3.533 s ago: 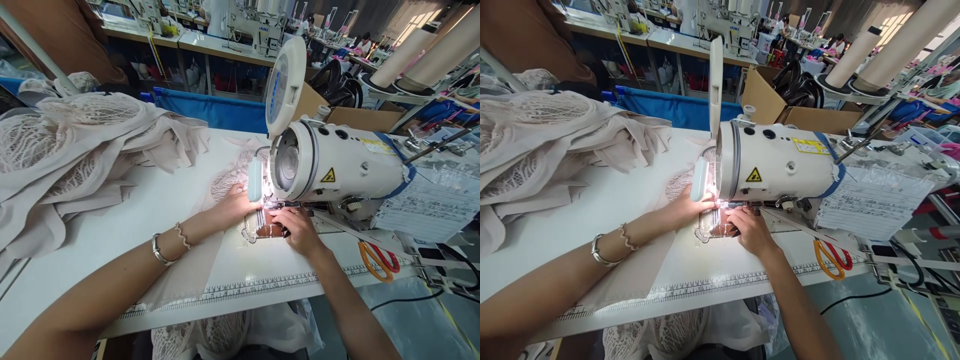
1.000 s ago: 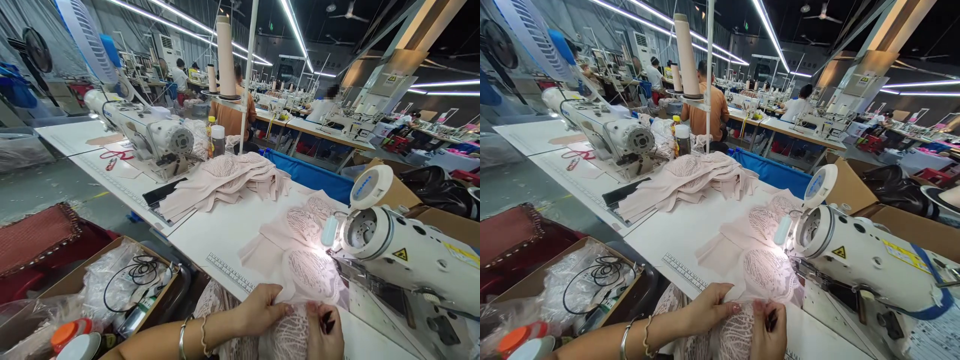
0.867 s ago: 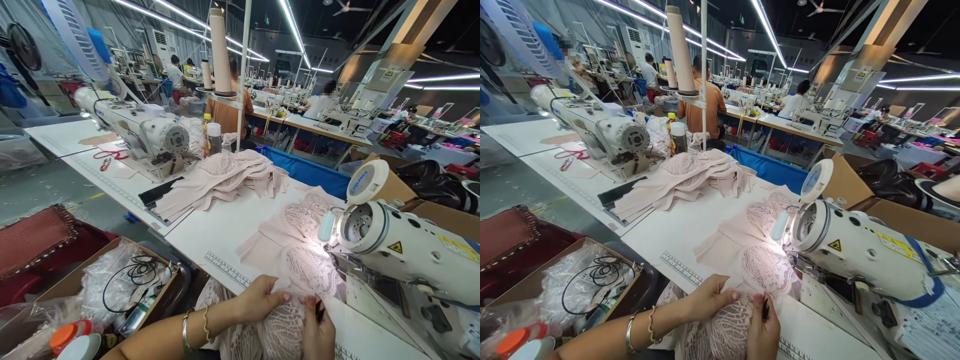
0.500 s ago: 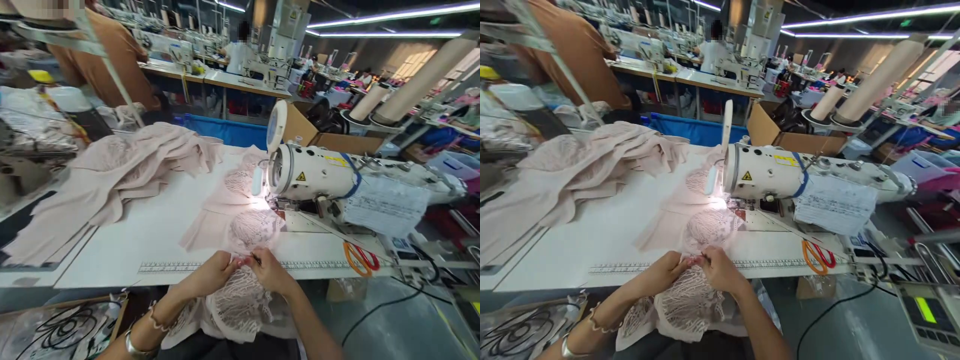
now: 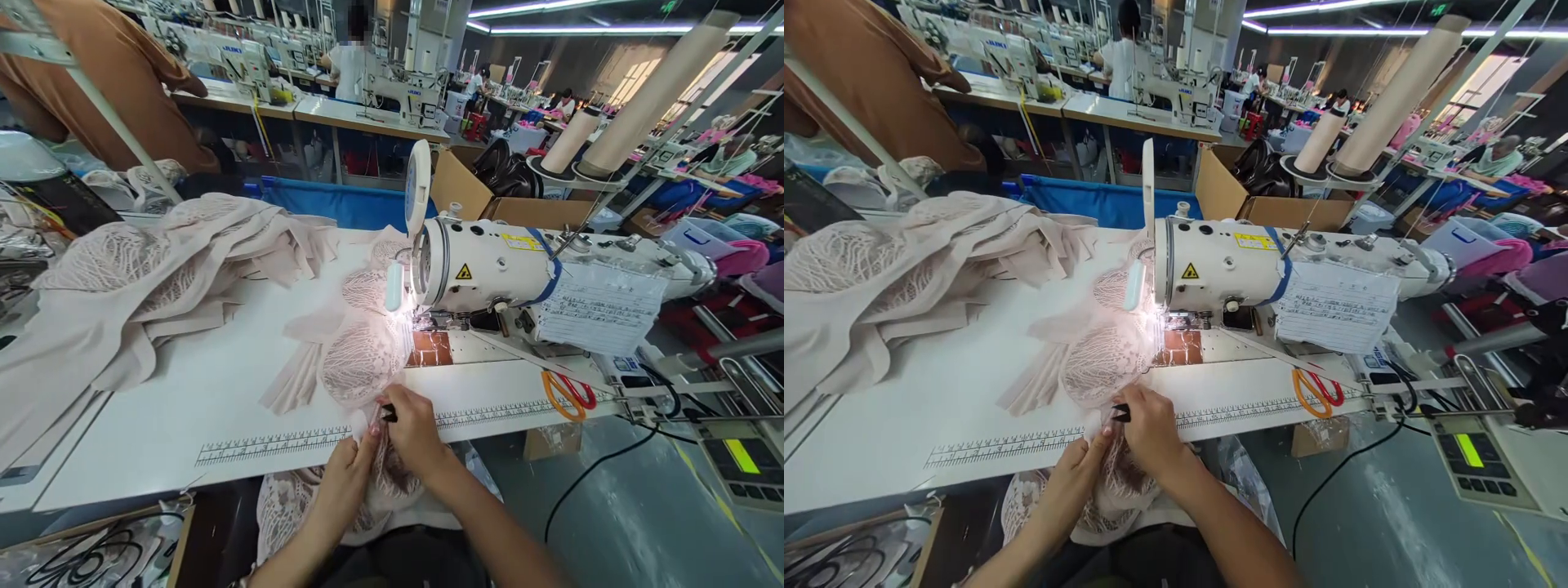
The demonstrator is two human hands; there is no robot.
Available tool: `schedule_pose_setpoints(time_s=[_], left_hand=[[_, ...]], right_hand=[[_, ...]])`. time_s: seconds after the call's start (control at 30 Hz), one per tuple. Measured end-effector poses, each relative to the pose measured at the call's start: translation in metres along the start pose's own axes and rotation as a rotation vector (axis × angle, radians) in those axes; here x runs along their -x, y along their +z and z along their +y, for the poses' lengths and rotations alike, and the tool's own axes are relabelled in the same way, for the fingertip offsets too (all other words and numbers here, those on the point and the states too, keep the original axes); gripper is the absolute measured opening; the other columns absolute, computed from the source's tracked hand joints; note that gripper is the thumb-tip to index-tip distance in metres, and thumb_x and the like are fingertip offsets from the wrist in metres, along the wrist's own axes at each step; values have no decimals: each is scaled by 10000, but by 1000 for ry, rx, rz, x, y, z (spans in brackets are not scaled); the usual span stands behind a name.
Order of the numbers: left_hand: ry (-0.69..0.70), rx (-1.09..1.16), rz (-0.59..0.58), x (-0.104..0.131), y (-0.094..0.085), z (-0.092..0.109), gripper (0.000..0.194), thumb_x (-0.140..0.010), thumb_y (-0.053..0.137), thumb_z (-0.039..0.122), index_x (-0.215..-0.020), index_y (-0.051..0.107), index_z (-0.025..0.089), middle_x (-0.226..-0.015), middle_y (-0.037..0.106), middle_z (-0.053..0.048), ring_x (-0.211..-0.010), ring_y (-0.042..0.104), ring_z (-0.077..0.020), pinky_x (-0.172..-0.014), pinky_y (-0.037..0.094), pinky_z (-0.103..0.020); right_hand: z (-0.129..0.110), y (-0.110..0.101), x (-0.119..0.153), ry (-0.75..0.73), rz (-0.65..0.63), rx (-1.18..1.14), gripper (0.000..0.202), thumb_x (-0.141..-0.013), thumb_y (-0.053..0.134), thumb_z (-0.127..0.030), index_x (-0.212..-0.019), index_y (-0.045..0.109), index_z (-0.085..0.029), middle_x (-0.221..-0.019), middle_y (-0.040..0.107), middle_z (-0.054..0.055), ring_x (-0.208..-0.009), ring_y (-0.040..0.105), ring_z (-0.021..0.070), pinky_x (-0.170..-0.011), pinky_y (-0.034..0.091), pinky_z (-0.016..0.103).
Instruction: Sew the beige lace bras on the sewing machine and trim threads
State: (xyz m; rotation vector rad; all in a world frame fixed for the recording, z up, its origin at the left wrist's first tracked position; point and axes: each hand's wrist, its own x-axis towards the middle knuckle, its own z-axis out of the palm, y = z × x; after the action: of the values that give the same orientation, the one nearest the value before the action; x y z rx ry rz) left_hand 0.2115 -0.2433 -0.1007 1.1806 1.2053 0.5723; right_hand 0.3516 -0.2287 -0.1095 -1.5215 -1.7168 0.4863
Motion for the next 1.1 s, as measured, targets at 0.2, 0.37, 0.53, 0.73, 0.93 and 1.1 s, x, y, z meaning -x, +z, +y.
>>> schedule_pose_setpoints(time_s=[0.2,0.37,0.53,0.73,0.93,1.1], left_hand=[[-254,640,156,-19,-23,45,302,-905,627,456,-992,686,173,-725,701,-64,-694,678,-224,-667,550,-308],[-118,267,381,-40,-32,50,587,-677,732,736,-575,509,202,-494,526,-10,-476,488,-164,-459,406,-284],[41,36,483,-42,-28,39,732,-612,544,938,-468,292,266,-413,313,41,-446,299,-111,-405,277,-283],[46,43,511,-39,-32,42,689,-676,518,891,-467,344,259,-393,355,23,-426,347,-126,-394,319,-279],[46,84,377,-37,-47,38,666,-651,620,856,-626,554,194,-507,550,-26,-521,538,-205,-464,442,-298],[161,205,176,-67,-81,54,565,-671,780,522,-1091,610,184,-757,683,-26,-704,673,-249,-590,555,-312]], right_hand=[[0,-33,-15,152,-387,-568,374,-953,508,-436,-657,437,-219,-620,369,-60,-583,375,110,-576,328,246],[-6,-32,-8,59,-606,-395,397,-955,543,-304,-633,326,-225,-606,359,-64,-573,369,101,-561,275,243],[-14,-4,4,-41,-487,-135,298,-741,532,-43,-675,320,-242,-620,436,-55,-589,431,122,-571,309,239],[-23,14,4,-55,-370,-65,210,-702,524,-76,-676,392,-238,-629,524,-30,-612,463,137,-588,355,245],[-18,-8,3,148,-266,-322,369,-898,499,-289,-591,302,-234,-539,337,-68,-525,319,92,-526,272,238],[-15,-19,-2,296,-347,-327,407,-892,532,-332,-571,300,-235,-537,301,-74,-519,300,90,-523,260,240]])
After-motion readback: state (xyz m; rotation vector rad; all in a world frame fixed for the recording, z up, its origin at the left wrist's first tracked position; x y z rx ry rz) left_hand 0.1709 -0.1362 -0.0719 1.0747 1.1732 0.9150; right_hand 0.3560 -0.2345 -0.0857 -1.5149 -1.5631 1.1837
